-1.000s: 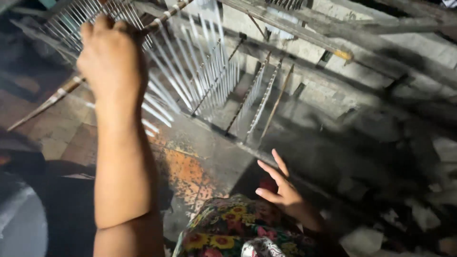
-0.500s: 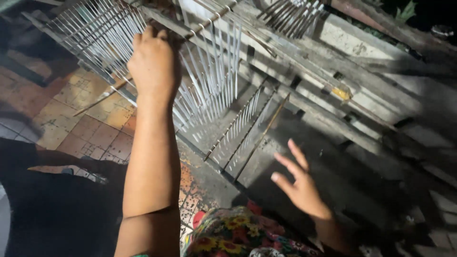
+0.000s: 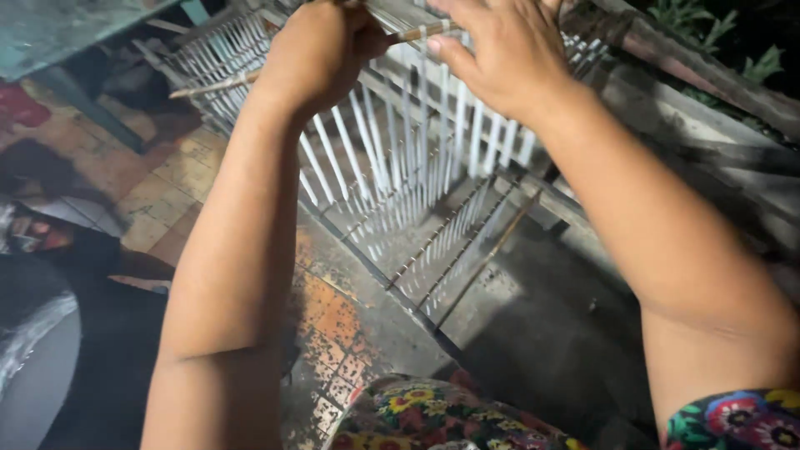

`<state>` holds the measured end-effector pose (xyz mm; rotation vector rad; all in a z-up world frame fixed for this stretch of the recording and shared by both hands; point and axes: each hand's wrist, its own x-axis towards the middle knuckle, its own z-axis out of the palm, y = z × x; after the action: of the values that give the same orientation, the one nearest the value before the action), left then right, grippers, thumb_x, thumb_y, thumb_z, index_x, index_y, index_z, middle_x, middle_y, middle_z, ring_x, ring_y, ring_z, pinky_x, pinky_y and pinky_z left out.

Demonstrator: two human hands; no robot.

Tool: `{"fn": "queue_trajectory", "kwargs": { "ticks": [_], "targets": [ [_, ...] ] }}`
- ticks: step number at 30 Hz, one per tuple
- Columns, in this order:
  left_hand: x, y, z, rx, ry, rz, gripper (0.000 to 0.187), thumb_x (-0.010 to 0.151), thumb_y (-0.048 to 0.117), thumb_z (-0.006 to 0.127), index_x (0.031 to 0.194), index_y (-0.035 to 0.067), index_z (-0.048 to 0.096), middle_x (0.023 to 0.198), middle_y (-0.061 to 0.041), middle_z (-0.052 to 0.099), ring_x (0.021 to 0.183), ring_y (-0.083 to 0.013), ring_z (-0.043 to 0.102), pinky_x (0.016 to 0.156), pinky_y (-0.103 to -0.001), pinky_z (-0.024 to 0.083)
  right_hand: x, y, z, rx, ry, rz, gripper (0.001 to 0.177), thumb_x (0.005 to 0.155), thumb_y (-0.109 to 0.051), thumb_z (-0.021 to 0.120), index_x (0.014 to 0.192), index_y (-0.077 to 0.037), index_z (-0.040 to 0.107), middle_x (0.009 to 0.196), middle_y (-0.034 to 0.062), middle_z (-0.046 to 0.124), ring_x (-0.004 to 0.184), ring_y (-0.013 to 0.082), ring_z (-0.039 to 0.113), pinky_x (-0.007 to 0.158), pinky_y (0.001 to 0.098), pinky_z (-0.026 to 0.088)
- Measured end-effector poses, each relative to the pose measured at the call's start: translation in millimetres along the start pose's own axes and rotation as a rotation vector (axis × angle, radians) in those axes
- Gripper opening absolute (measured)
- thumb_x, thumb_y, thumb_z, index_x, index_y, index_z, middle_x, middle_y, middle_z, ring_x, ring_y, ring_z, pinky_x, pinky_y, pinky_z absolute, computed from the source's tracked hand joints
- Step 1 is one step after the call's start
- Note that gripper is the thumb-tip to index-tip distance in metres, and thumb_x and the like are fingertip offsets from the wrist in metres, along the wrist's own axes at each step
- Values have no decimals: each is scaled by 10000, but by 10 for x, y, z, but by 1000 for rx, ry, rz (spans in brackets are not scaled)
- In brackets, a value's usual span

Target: Dipping racks of wicks into melted wax to make candles

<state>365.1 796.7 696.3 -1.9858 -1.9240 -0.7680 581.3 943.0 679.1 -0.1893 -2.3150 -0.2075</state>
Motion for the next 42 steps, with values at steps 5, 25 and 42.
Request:
{"fn": "queue_trajectory", "kwargs": {
  "ticks": [5,25,42],
  "targets": [
    [49,63,-309,-87,-54,69,91,1011,125,676,988,76,751,948,-68,782,817,-226,709,656,-397,481,134,-168,-187,74,-17,-2,232,1064,-272,682,1251,-158,758,1165,123,752,1052,405,638,808,524,360],
    [-359,349,-793,-196,-7,177,96,956,111,808,1046,81,825,908,-27,803,796,-104,704,694,-290,491,-197,-317,-503,30,-9,95,83,1077,-260,727,1141,-218,758,1082,11,647,1120,291,564,941,488,233],
    [-569,656,-423,-107,429,219,431,980,377,838,1193,8,770,1136,-166,656,1057,-345,599,882,-440,476,-519,-202,-679,-30,-87,185,100,1090,-274,720,1158,-214,761,1122,18,664,1116,311,543,961,501,213]
  ]
}}
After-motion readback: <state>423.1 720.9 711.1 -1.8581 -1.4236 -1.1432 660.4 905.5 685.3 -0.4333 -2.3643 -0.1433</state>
